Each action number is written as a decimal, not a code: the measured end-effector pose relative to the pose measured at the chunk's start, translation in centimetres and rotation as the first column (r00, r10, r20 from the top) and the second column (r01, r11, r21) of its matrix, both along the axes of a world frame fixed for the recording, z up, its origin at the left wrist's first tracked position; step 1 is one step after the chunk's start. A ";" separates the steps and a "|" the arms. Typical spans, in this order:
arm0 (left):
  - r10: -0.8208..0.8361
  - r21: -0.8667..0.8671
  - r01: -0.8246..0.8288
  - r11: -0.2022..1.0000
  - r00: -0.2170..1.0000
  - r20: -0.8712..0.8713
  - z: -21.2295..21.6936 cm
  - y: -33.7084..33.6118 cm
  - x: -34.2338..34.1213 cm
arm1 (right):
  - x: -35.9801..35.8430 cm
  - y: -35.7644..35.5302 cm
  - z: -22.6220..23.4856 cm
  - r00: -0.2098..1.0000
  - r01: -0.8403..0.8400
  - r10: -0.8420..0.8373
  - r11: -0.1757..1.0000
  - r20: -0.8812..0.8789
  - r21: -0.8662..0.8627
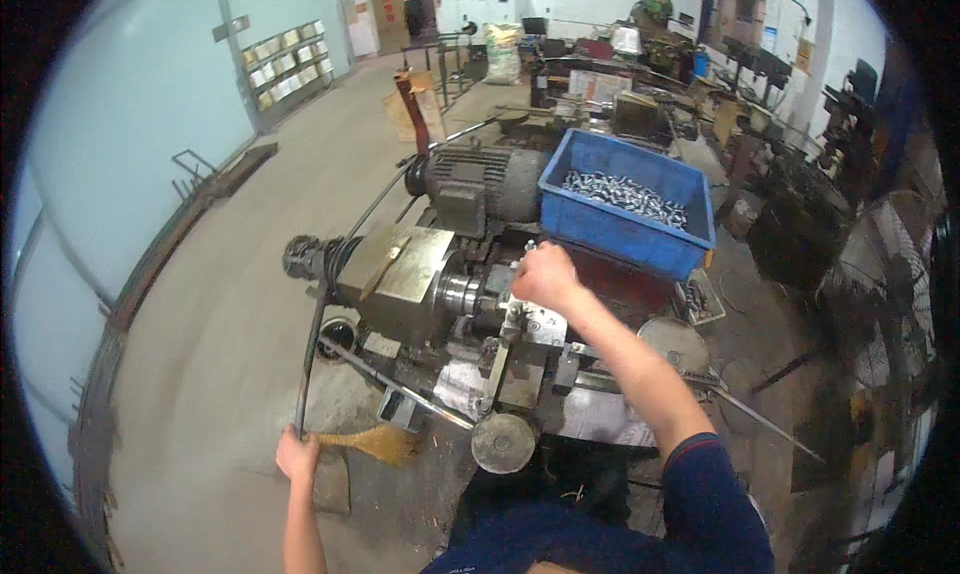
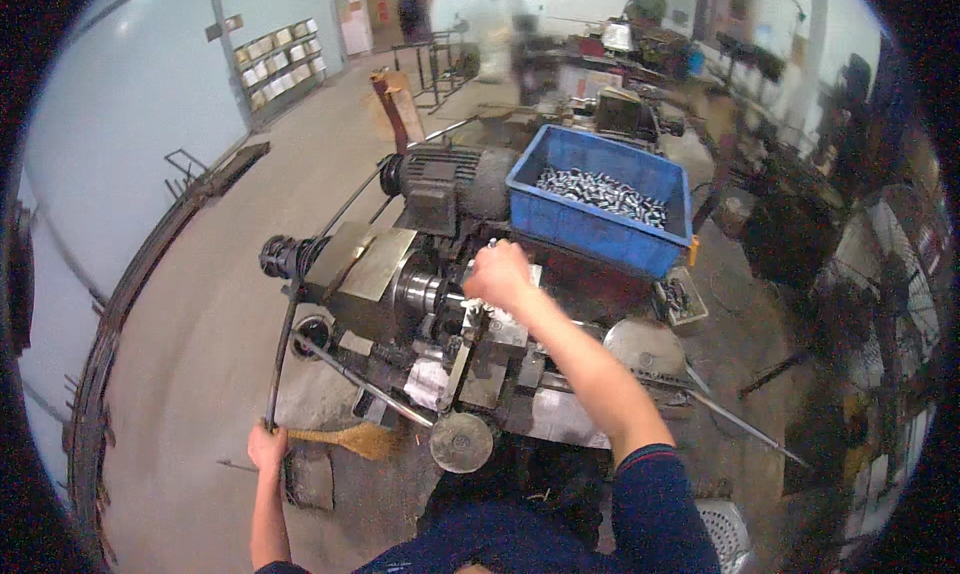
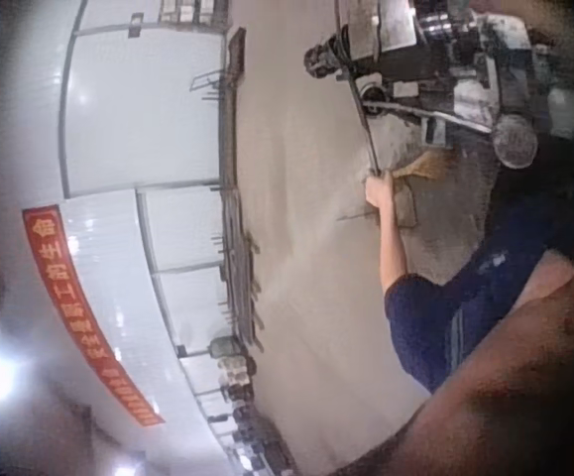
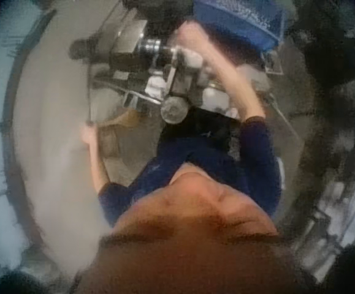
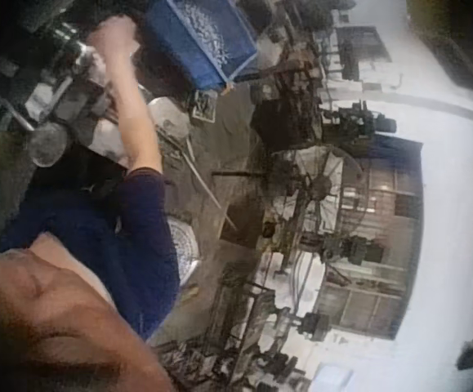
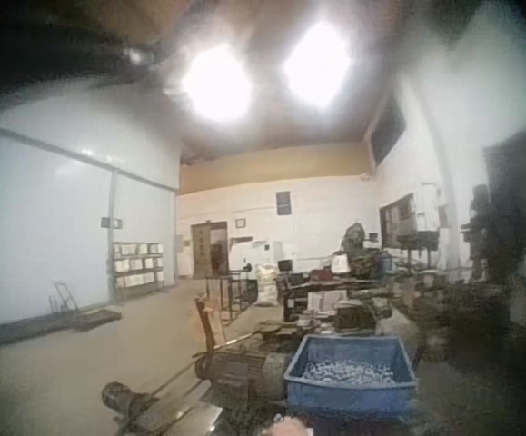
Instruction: The person operates a manual turning machine in a workshop, repeatedly loading small metal parts from a blue bin into the chuck, actuating the machine with a lever, and collecting finished parts into a perforated metal tray. The cycle of loading, machining, and collecting is repeated throughout the clip.
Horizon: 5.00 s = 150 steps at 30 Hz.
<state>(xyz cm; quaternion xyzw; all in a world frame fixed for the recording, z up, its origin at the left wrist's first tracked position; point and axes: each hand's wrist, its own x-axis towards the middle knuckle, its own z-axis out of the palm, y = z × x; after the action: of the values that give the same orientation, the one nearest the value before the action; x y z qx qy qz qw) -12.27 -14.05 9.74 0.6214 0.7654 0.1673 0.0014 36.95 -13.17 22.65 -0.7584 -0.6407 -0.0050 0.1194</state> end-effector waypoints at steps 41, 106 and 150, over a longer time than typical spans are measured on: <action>-0.803 -0.316 0.888 0.335 0.444 0.397 -4.3 5.5 24.5 | 7.1 -60.4 -23.8 -0.115 0.859 -0.991 -0.136 0.072 -0.493; -0.188 -0.182 0.202 0.962 0.978 0.095 0.7 -2.1 -4.1 | -3.5 3.2 -6.5 0.948 -0.315 0.312 0.947 -0.053 -0.060; -0.448 -0.391 0.557 0.733 0.828 0.339 -9.1 13.5 6.7 | 24.2 -55.4 -19.3 0.403 0.914 -0.843 0.391 0.356 -0.108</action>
<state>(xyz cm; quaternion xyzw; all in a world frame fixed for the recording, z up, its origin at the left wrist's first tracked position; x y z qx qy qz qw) -5.59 -0.55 0.63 0.7632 0.5793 0.0367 0.2838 61.18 -68.53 3.37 -0.9835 -0.1401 -0.0680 -0.0924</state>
